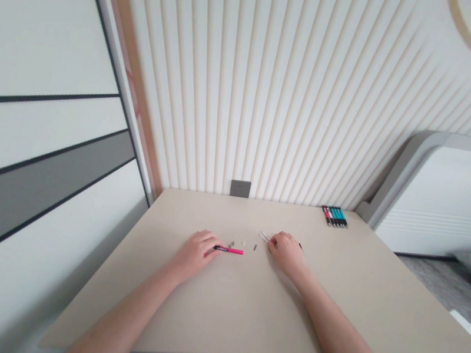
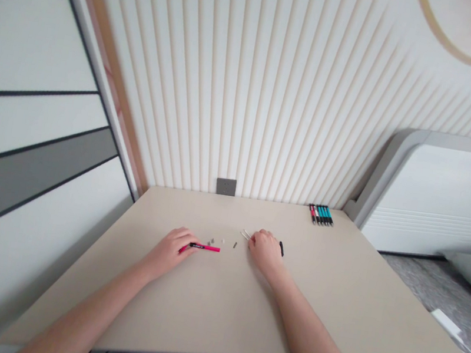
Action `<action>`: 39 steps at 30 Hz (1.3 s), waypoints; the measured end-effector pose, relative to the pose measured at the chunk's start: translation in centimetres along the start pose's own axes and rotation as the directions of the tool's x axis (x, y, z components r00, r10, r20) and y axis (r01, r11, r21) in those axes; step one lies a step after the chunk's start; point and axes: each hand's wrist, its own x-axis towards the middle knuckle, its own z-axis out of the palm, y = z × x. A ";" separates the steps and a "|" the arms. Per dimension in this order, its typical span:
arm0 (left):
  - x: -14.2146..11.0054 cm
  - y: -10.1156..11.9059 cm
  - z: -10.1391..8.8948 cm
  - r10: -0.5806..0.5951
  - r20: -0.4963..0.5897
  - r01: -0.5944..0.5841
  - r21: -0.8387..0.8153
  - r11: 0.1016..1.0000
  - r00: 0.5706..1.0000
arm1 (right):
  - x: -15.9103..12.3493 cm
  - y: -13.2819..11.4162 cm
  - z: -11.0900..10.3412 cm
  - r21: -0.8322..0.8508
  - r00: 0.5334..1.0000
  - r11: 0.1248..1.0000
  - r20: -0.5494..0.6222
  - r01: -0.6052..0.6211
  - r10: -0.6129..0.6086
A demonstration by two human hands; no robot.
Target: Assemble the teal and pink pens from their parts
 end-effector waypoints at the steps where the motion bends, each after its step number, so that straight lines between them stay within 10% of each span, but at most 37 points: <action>1: 0.0 0.0 0.0 0.001 -0.001 -0.001 0.002 1.000 1.000 | 0.0 0.1 0.0 0.016 1.000 1.000 -0.012 0.014 -0.014; 20: 0.0 -0.1 0.0 -0.002 -0.043 0.002 0.020 1.000 0.999 | 0.4 -0.2 0.7 0.520 0.921 0.808 -0.384 0.278 -0.070; 30: 0.0 -0.6 0.2 -0.018 -0.128 0.024 0.045 0.999 0.992 | -0.6 -1.5 -1.0 0.108 0.821 0.881 -0.431 0.460 -0.376; 39: 0.1 -0.6 -0.2 -0.037 -0.195 0.045 0.035 0.998 0.980 | -1.3 -2.6 -1.5 -0.113 0.828 0.871 -0.272 0.478 -0.490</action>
